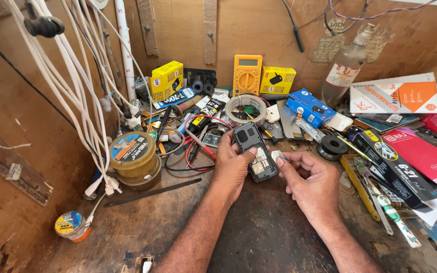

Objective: The person uses a small metal tool to scrape and clean the internal components of a disassembled electronic device. They repeatedly probe the circuit board and battery contacts while holding the device steady on a cluttered workbench.

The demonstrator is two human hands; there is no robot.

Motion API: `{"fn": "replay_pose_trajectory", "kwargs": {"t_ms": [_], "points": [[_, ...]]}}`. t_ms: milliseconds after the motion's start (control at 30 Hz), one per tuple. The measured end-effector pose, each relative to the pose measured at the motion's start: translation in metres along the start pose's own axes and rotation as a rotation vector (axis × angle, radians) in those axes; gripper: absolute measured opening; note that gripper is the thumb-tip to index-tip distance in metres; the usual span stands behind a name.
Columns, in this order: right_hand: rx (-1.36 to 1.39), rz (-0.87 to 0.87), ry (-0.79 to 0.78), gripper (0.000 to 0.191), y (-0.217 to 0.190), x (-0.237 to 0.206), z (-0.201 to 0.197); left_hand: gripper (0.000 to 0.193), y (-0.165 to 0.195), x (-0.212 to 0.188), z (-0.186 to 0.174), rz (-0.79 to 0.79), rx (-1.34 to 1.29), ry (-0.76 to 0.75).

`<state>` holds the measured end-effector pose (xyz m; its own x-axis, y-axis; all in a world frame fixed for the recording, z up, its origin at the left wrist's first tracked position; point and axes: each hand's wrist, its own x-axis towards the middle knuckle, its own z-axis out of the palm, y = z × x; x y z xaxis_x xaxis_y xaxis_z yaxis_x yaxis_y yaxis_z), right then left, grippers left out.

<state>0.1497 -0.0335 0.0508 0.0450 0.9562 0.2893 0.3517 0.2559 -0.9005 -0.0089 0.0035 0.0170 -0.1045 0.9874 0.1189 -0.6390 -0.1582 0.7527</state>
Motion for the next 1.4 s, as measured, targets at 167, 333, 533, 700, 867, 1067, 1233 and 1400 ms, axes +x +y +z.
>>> {"fn": "replay_pose_trajectory", "kwargs": {"t_ms": [167,333,533,700,867,1067,1233,1400], "points": [[-0.108,-0.147,0.086,0.017,0.000,-0.004,0.005,0.057,-0.006,0.002,-0.002,0.072,0.095,0.028],[-0.282,-0.209,0.130,0.014,-0.003,-0.009,0.009,0.059,-0.010,0.003,-0.001,0.090,0.221,0.076],[-0.587,-0.378,0.183,0.011,-0.008,-0.014,0.013,0.061,-0.016,0.004,0.001,0.136,0.296,0.094],[-0.563,-0.530,0.226,0.008,-0.004,-0.014,0.016,0.059,-0.019,0.006,-0.001,0.156,0.242,0.097],[0.296,0.280,-0.160,0.015,0.001,0.016,-0.010,0.058,-0.018,0.009,-0.005,0.079,0.085,0.076],[0.494,0.216,-0.125,0.018,0.012,0.012,-0.013,0.051,-0.002,0.005,0.000,-0.014,0.078,-0.029],[0.617,0.178,0.010,0.020,0.013,0.009,-0.014,0.051,0.025,-0.009,0.010,-0.217,0.042,-0.040],[0.516,0.112,0.108,0.031,0.011,0.011,-0.011,0.066,0.030,-0.016,0.011,-0.193,0.184,-0.189]]}}
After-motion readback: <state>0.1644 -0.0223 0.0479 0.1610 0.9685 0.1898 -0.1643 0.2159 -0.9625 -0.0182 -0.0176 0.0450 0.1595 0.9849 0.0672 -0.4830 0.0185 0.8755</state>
